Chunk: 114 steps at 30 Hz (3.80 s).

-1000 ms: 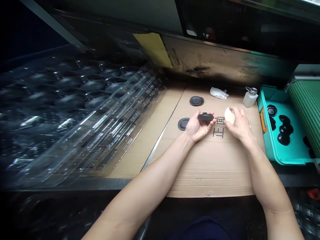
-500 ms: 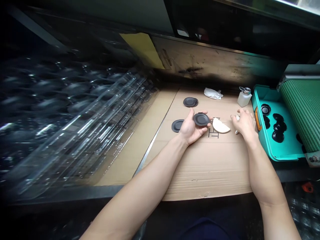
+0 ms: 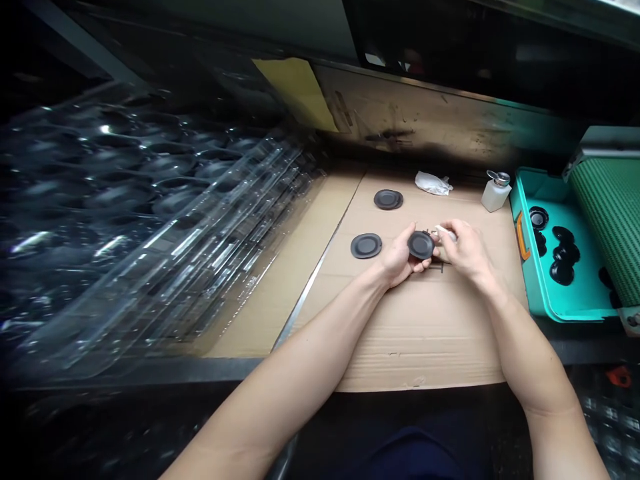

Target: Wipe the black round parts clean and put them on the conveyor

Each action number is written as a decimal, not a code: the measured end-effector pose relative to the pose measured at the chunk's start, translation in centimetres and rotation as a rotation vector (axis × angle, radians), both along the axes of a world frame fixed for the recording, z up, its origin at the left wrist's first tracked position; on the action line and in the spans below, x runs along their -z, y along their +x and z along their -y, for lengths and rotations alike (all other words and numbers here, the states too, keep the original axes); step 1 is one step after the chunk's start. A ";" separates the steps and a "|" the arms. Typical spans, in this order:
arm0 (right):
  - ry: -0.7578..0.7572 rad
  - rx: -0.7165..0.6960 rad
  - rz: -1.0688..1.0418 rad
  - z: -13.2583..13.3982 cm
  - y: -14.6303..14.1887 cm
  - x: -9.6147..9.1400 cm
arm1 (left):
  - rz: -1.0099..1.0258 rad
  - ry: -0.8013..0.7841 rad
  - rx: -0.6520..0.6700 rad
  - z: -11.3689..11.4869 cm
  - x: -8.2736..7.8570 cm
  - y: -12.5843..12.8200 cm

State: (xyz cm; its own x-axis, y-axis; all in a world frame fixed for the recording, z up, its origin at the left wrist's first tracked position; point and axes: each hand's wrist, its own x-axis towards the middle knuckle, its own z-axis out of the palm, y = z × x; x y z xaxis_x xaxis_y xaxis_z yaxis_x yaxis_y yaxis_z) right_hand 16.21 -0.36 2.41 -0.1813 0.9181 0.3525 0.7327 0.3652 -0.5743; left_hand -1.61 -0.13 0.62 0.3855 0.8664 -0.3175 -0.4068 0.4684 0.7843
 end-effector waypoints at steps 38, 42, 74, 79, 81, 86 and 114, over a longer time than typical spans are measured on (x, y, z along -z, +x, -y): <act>0.137 -0.015 0.341 0.5 -3.4 1.7 | -0.539 0.307 -0.228 1.5 1.5 2.2; 0.137 -0.023 0.383 0.6 -3.4 1.7 | -0.581 0.330 -0.239 1.5 1.6 2.2; 0.045 -0.078 0.210 1.0 -1.7 0.5 | -0.587 0.405 -0.138 2.2 1.6 1.9; 0.012 -0.073 0.212 0.9 -1.6 0.3 | -0.519 0.339 -0.143 2.2 1.5 1.8; 0.036 -0.089 0.190 1.0 -1.6 0.2 | -0.520 0.347 -0.122 2.3 1.4 1.7; -0.055 -0.070 0.144 1.0 -1.6 0.0 | -0.514 0.362 -0.114 2.2 1.7 2.0; 0.023 0.277 0.516 0.4 2.2 -0.9 | 0.309 -0.287 -0.221 -1.2 -1.1 -1.3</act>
State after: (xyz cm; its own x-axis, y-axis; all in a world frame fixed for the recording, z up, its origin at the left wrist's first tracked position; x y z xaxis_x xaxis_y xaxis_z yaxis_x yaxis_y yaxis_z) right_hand 18.44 -0.74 3.35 -0.0889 0.9489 0.3028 0.9854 0.1281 -0.1122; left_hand -2.92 1.04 1.70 0.3160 0.8320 -0.4560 -0.7147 0.5248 0.4624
